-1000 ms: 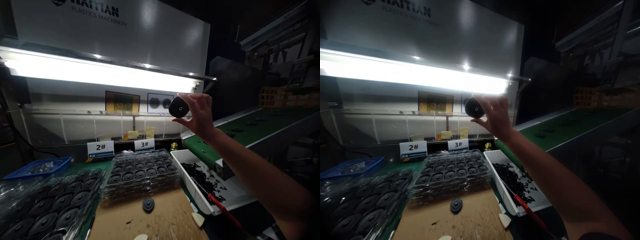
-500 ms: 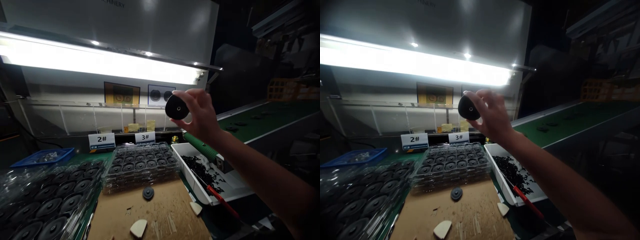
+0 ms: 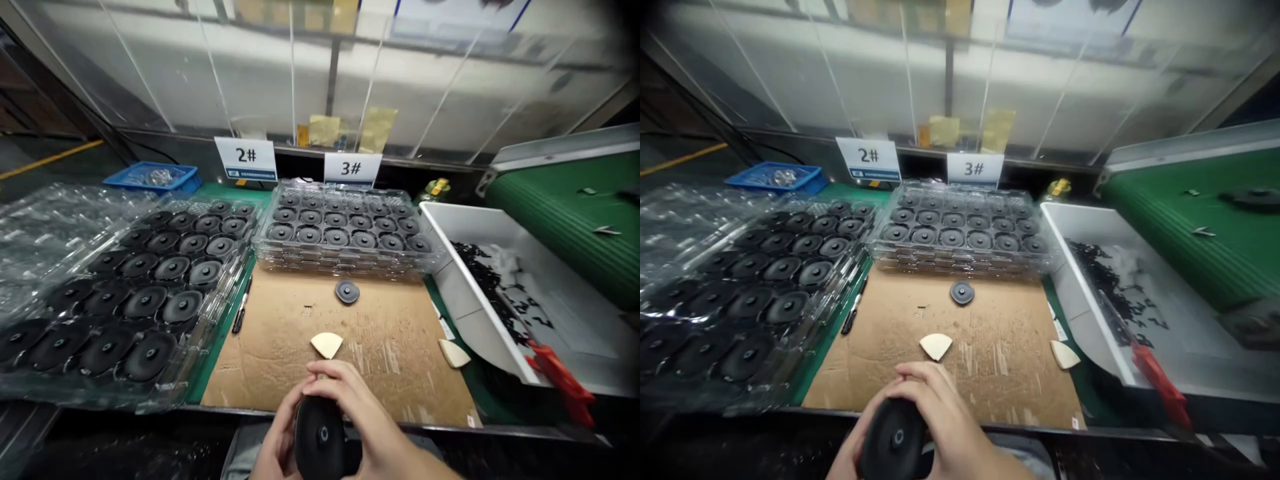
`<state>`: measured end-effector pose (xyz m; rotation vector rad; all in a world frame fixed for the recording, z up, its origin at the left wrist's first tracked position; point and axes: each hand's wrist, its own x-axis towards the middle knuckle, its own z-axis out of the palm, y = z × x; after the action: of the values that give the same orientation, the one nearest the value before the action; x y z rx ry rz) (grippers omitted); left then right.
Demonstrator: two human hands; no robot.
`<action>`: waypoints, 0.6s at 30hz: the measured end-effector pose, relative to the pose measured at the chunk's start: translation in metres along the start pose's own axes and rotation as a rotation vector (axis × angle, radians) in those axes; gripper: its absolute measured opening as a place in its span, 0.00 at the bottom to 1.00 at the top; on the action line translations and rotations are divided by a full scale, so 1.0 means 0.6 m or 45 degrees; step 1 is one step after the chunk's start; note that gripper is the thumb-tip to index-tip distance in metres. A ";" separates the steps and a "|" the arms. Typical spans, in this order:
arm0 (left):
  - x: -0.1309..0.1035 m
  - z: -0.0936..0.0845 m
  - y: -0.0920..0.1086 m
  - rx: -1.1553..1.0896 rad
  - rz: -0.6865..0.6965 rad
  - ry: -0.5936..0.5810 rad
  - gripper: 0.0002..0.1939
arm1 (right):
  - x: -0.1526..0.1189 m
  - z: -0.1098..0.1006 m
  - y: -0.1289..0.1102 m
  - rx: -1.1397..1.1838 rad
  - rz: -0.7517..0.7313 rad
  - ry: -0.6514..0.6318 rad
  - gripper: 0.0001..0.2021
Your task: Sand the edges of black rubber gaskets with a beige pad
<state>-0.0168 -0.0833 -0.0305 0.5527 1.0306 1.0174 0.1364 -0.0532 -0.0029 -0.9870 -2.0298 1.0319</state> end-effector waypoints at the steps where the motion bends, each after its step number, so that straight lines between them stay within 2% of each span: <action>1: 0.006 -0.005 -0.007 -0.014 -0.045 -0.019 0.31 | -0.009 0.023 0.022 0.087 0.098 0.063 0.33; 3: 0.020 -0.018 -0.018 -0.096 -0.139 -0.058 0.38 | -0.022 0.055 0.048 0.222 0.291 0.101 0.35; 5: 0.033 -0.029 -0.021 -0.207 -0.232 -0.070 0.39 | -0.025 0.066 0.059 0.286 0.414 0.052 0.37; 7: 0.045 -0.036 -0.015 -0.326 -0.346 -0.065 0.36 | -0.020 0.059 0.063 0.243 0.436 -0.007 0.42; 9: 0.059 -0.039 -0.001 -0.453 -0.418 -0.049 0.32 | -0.013 0.042 0.070 0.076 0.445 0.028 0.41; 12: 0.084 -0.043 0.025 -0.581 -0.352 -0.015 0.25 | -0.003 0.023 0.096 -0.347 0.552 0.240 0.29; 14: 0.100 -0.047 0.037 -0.628 -0.275 0.004 0.22 | 0.002 0.021 0.121 -0.559 0.582 0.291 0.25; 18: 0.122 -0.052 0.046 -0.694 -0.203 0.050 0.23 | 0.022 0.025 0.162 -0.582 0.549 0.262 0.19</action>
<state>-0.0458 -0.0078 -0.0548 0.0044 0.7705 1.1117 0.1499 -0.0081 -0.0905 -1.7510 -1.9613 0.6343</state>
